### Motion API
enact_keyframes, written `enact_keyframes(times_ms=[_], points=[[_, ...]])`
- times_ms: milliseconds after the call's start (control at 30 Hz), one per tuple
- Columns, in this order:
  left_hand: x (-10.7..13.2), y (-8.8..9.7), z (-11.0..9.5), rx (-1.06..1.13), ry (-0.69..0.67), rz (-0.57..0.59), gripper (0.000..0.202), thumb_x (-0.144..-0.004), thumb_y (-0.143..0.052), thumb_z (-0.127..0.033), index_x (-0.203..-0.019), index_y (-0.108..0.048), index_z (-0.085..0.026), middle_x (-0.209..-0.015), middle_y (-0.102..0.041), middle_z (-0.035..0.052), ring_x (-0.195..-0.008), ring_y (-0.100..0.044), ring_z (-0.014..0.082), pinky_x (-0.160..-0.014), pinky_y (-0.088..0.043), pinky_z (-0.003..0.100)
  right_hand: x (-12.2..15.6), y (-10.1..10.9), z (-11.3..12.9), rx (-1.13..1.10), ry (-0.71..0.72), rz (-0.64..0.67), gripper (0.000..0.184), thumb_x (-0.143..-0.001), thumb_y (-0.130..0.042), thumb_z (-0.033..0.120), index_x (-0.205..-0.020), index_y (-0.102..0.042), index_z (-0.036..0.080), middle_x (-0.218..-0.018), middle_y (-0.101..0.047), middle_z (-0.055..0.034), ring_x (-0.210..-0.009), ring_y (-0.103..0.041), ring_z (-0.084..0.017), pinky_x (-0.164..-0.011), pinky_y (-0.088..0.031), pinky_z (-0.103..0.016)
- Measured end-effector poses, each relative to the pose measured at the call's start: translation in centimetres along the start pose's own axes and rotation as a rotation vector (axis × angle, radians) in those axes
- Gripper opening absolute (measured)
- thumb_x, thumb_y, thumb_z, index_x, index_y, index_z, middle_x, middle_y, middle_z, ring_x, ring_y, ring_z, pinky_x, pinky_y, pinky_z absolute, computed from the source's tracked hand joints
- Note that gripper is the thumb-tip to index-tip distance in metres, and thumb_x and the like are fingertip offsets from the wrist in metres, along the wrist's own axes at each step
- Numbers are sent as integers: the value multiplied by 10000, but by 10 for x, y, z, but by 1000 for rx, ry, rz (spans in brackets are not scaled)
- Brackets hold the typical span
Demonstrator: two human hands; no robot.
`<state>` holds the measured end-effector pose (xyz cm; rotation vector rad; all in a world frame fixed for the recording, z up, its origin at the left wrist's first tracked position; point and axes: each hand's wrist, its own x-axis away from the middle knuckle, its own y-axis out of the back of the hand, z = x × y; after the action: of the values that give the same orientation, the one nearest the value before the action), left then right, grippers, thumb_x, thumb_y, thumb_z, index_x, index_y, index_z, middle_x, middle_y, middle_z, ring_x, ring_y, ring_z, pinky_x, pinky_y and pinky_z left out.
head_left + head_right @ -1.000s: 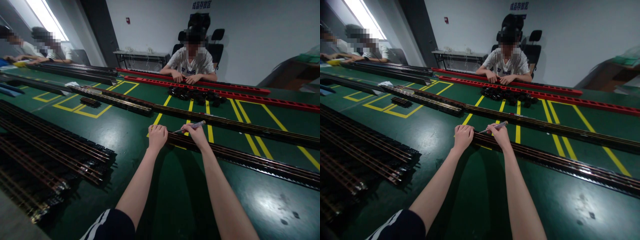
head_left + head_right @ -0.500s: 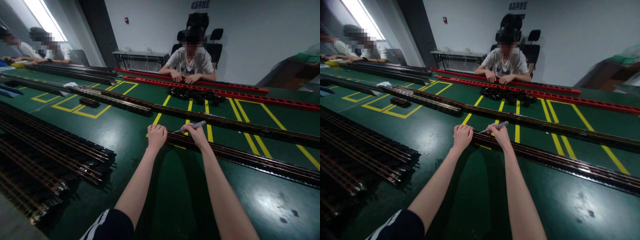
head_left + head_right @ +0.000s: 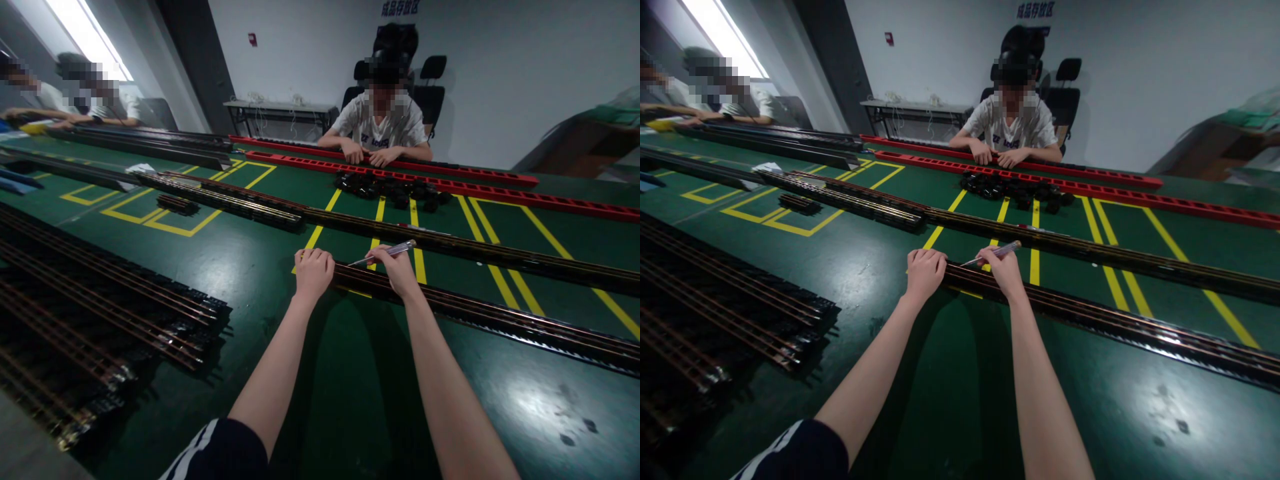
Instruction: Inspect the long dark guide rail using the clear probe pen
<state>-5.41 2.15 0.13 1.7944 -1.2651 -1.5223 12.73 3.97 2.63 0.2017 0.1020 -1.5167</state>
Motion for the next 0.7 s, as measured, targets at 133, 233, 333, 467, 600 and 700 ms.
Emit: enact_keyframes(times_ms=[133, 233, 333, 467, 600, 700], points=[[0, -1, 1, 5, -3, -8, 303, -905, -382, -227, -791, -663, -220, -894, -719, 35, -888, -594, 209, -918, -334, 417, -1, 1, -3, -42, -1, -13, 158, -715, -607, 267, -590, -658, 184, -600, -632, -18, -636, -587, -162, -708, -477, -320], [1, -1, 1, 13, -6, -11, 303, -907, -382, -229, -791, -661, -217, -889, -719, 35, -885, -596, 206, -915, -336, 414, -2, 1, -4, -57, 3, -25, 155, -711, -603, 254, -582, -656, 187, -596, -633, -15, -625, -585, -160, -701, -478, -319], [1, -1, 1, 12, -6, -15, 301, -906, -383, -225, -793, -662, -215, -895, -719, 36, -887, -597, 207, -915, -337, 413, -2, 2, -4, -56, 5, -24, 157, -709, -601, 254, -578, -653, 187, -597, -631, -16, -628, -585, -162, -696, -483, -319], [1, -2, 1, -19, -5, -12, 300, -902, -387, -220, -788, -665, -216, -878, -717, 37, -890, -596, 216, -918, -335, 416, -3, 1, -5, -47, 14, -28, 165, -708, -596, 261, -569, -644, 186, -585, -621, -13, -618, -581, -160, -694, -486, -317], [1, -3, 1, -16, -9, -17, 305, -904, -383, -223, -790, -666, -219, -882, -717, 38, -894, -594, 217, -918, -336, 417, -2, 1, -4, -45, 17, -15, 164, -708, -599, 270, -573, -642, 188, -586, -619, -12, -621, -582, -160, -693, -486, -315], [1, -3, 1, -12, -7, -20, 306, -903, -381, -226, -788, -665, -222, -884, -716, 39, -891, -591, 216, -919, -335, 418, -2, 0, -4, -37, 25, -17, 166, -710, -595, 265, -572, -644, 188, -575, -614, -8, -612, -576, -157, -685, -479, -311]])
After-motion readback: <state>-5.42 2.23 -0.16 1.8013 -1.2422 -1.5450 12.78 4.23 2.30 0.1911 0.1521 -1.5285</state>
